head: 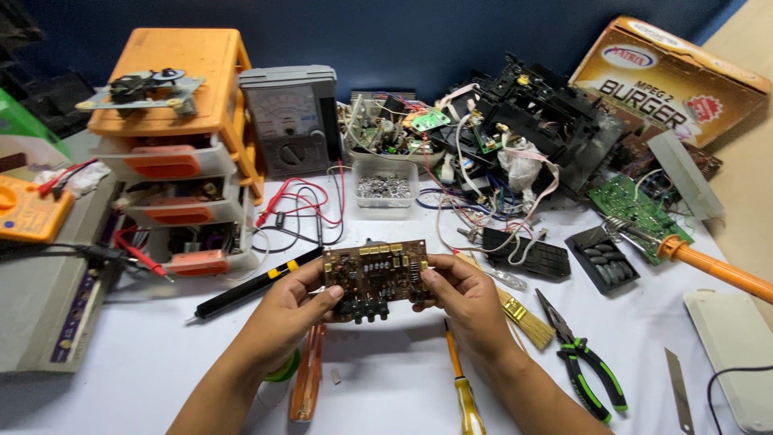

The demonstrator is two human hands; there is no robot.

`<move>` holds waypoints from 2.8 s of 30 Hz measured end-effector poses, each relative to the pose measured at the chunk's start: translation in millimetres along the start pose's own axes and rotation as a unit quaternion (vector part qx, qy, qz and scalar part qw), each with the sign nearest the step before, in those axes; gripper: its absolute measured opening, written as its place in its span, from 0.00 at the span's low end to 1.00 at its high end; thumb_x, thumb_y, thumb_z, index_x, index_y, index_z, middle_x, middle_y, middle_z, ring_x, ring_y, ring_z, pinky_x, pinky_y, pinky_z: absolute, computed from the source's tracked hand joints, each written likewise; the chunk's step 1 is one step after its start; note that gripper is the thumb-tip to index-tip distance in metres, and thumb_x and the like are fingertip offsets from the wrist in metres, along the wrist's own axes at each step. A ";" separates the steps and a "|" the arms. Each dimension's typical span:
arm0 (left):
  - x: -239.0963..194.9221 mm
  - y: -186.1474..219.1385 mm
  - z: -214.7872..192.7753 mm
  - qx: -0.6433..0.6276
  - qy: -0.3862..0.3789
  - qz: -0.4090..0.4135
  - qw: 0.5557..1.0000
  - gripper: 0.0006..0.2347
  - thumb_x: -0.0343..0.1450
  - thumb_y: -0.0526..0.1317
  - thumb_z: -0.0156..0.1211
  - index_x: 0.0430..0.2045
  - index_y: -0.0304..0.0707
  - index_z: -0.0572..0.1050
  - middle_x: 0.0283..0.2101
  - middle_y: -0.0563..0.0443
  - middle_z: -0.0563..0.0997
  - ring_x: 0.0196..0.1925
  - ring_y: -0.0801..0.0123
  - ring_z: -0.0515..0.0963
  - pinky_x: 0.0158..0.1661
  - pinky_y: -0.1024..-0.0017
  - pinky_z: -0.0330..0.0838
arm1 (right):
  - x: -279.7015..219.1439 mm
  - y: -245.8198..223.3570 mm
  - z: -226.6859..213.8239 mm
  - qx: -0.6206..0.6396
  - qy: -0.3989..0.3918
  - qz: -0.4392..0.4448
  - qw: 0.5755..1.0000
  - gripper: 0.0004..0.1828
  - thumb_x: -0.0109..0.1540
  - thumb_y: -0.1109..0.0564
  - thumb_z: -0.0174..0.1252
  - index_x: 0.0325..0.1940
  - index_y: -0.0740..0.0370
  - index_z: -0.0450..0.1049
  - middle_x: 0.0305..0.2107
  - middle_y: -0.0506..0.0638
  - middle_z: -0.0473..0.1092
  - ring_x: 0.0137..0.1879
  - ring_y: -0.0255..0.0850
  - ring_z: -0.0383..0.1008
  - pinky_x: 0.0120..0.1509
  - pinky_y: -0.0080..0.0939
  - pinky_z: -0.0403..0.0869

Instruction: The person handles small electronic components and circuit boards on a cluttered workbench. They connect a ribbon cable to a small green circuit board, then place the board into a black plastic housing. Finally, they pick up and turn over a larger circuit board.

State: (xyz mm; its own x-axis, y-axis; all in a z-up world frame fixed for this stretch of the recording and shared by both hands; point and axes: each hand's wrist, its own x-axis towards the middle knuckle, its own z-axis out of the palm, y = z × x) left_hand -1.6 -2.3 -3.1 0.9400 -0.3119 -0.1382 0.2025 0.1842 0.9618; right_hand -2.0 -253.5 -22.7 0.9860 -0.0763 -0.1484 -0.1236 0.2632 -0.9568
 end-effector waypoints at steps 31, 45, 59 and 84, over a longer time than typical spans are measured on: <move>-5.6 -3.2 6.2 -0.037 0.063 0.053 0.996 0.13 0.70 0.32 0.59 0.49 0.33 0.71 0.51 0.45 0.81 0.46 0.64 0.81 0.49 0.63 0.83 | -2.4 -1.3 -8.8 -0.097 -0.037 -0.160 0.982 0.15 0.62 0.62 0.60 0.52 0.71 0.79 0.41 0.57 0.75 0.36 0.45 0.76 0.44 0.40 0.80; -18.9 -2.0 9.2 0.296 0.163 0.361 0.869 0.15 0.66 0.25 0.67 0.41 0.47 0.83 0.46 0.49 0.75 0.50 0.66 0.79 0.51 0.73 0.77 | 0.7 12.0 -22.1 0.028 -0.087 -0.180 0.979 0.17 0.64 0.68 0.56 0.57 0.69 0.76 0.38 0.61 0.77 0.37 0.52 0.81 0.48 0.44 0.81; -22.4 9.6 7.3 0.349 0.129 0.391 0.842 0.17 0.68 0.28 0.67 0.51 0.37 0.75 0.51 0.41 0.75 0.50 0.61 0.80 0.54 0.69 0.80 | -4.0 -1.0 -19.3 0.107 -0.066 -0.116 0.985 0.17 0.63 0.67 0.55 0.56 0.71 0.75 0.38 0.56 0.76 0.39 0.38 0.76 0.41 0.31 0.76; -15.5 17.9 3.6 0.277 0.098 0.183 0.938 0.21 0.71 0.32 0.57 0.61 0.32 0.73 0.42 0.32 0.86 0.39 0.50 0.87 0.42 0.56 0.81 | -0.9 -3.4 -6.0 0.104 -0.032 -0.103 0.989 0.23 0.61 0.69 0.55 0.61 0.73 0.70 0.40 0.68 0.76 0.41 0.47 0.80 0.43 0.41 0.83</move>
State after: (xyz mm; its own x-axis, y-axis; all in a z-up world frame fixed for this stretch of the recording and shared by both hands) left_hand -13.5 2.5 17.1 0.9622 -0.1352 0.2365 -0.2664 -0.2847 0.9209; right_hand -3.1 -260.1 -20.8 0.9937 -0.0904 0.0667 0.1000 0.4415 -0.8917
